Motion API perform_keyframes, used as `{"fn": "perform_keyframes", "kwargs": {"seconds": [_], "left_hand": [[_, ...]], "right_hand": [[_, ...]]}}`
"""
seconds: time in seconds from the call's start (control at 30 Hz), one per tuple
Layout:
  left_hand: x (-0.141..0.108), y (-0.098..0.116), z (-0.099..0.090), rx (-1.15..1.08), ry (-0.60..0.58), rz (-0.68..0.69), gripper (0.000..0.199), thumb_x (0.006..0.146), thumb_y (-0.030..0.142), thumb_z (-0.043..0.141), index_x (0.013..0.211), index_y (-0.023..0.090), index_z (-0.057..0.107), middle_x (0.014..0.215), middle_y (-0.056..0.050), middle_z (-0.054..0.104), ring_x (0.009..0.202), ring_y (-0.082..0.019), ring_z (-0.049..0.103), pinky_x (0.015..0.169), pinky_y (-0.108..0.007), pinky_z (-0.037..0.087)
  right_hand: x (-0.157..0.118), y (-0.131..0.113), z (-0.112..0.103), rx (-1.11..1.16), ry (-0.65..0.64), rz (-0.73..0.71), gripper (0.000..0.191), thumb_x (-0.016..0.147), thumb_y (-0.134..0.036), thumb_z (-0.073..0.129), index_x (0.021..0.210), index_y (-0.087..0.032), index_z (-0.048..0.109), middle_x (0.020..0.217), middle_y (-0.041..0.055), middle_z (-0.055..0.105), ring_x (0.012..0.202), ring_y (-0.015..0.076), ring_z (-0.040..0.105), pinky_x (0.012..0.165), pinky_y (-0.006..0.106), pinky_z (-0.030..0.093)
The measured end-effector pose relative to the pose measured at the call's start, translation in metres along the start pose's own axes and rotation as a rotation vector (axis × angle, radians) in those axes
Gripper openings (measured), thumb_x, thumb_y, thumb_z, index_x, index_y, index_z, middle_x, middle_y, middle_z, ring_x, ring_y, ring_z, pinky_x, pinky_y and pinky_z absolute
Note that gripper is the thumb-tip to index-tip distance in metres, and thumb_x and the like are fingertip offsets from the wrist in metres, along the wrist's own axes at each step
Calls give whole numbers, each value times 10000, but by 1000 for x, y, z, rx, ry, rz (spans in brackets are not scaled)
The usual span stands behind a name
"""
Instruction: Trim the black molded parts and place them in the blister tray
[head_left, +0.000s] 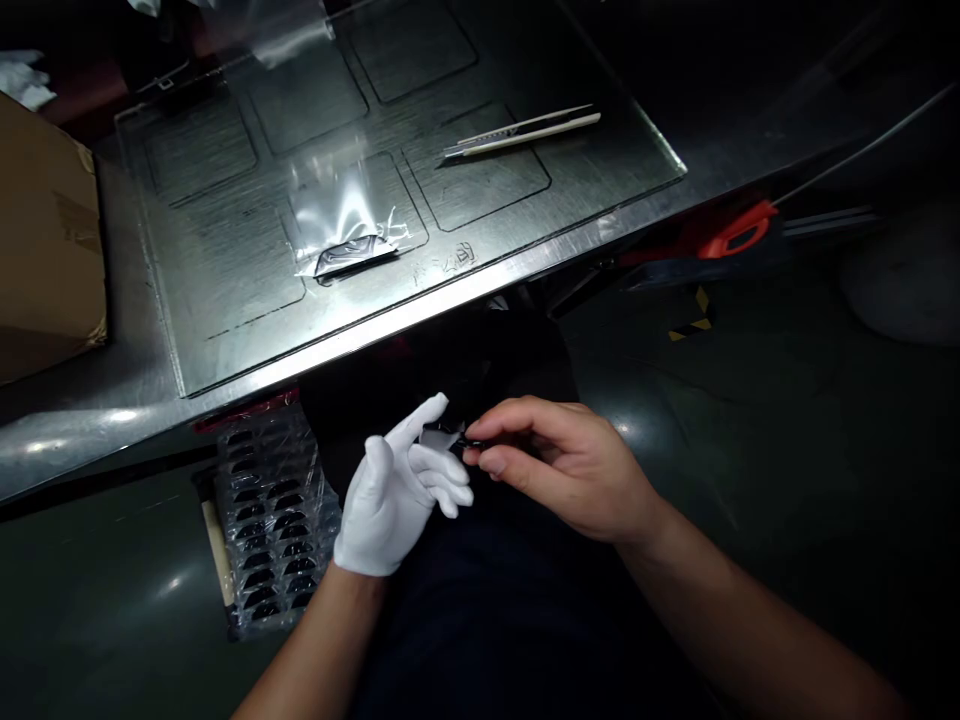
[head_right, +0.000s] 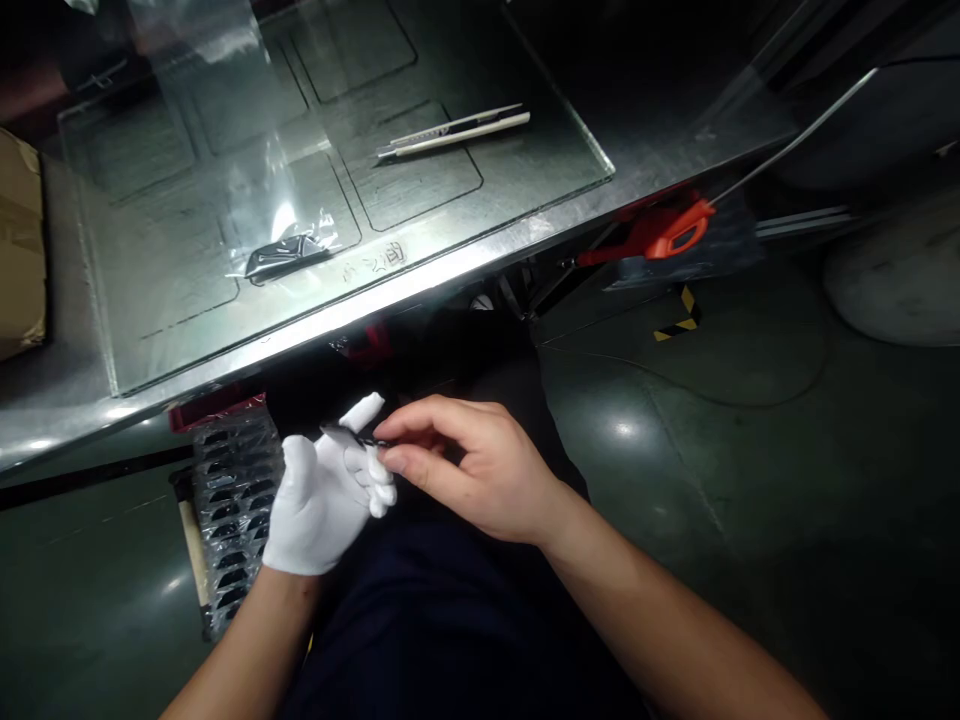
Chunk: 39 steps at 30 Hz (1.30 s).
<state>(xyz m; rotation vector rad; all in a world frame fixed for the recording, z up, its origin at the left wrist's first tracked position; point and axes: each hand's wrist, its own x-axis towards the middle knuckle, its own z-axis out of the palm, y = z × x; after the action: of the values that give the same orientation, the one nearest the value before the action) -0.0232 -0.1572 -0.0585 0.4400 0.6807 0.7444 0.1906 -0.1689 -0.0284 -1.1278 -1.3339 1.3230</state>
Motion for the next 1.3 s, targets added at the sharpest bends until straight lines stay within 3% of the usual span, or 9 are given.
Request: {"fn": "perform_keyframes", "kwargs": {"seconds": [0.13,0.27,0.43,0.6,0.77,0.9,1.0,1.17,1.3], "left_hand": [[-2,-7,-2,-128,-21,-44,628,953,637,617,1373,171,659,914,-101,784,794,-215,764,643,-262,622],[-5,-12,3,-124,-86,14,477,961,433,706,1401,260,646,924,-66,790,829,-202,767,676,-263,626],[-5,-12,6,-97,-43,45,399,919,415,766,1297,302,706,908,-36,781,829,-194,762,675,-254,617],[-6,-9,-2,104,40,46,453,797,343,891,1217,248,752,947,-49,794,837,-220,765,750,-301,628],[-12,1,-4,617,223,134,402,799,244,883,1189,259,790,1120,-33,805,1032,-247,750,932,-314,600],[-7,2,-2,666,345,199,386,815,266,874,1190,300,788,1184,-2,793,1091,-233,734,976,-299,580],[-3,1,1,518,328,161,407,785,301,898,1177,288,789,1165,-21,796,1084,-236,733,969,-305,577],[-5,17,9,279,99,25,458,685,574,902,964,224,804,839,-108,785,787,-311,752,747,-446,612],[-17,54,-3,260,164,236,638,629,743,847,1088,308,766,756,-101,757,718,-349,745,663,-533,607]], "right_hand": [[6,8,-8,-341,-115,-396,222,983,-96,655,1167,-194,731,1192,98,750,1083,187,714,929,311,607],[7,13,-9,-377,-180,-416,225,985,-71,628,1149,-190,725,1223,97,738,1101,182,700,955,312,588],[4,13,1,-35,-130,55,300,988,-208,667,1287,-219,649,1151,49,738,954,148,711,801,250,591],[11,11,4,214,-198,408,220,945,-382,729,964,-164,701,799,-6,671,699,107,618,635,210,511],[10,10,9,-266,-90,16,121,966,-289,687,964,-170,714,829,16,656,702,122,576,632,249,473],[5,18,21,-621,27,-348,82,980,-203,636,1001,-151,695,867,73,694,792,185,592,733,338,498],[9,14,20,-543,-18,-230,109,993,-266,635,993,-169,686,858,57,678,758,173,594,695,316,503],[39,-13,15,-285,-295,159,225,1033,-383,578,894,-214,633,773,15,674,673,164,650,574,258,531],[89,-35,29,-546,-411,-506,105,958,-186,615,1025,-259,651,847,36,715,716,193,692,636,293,586]]}}
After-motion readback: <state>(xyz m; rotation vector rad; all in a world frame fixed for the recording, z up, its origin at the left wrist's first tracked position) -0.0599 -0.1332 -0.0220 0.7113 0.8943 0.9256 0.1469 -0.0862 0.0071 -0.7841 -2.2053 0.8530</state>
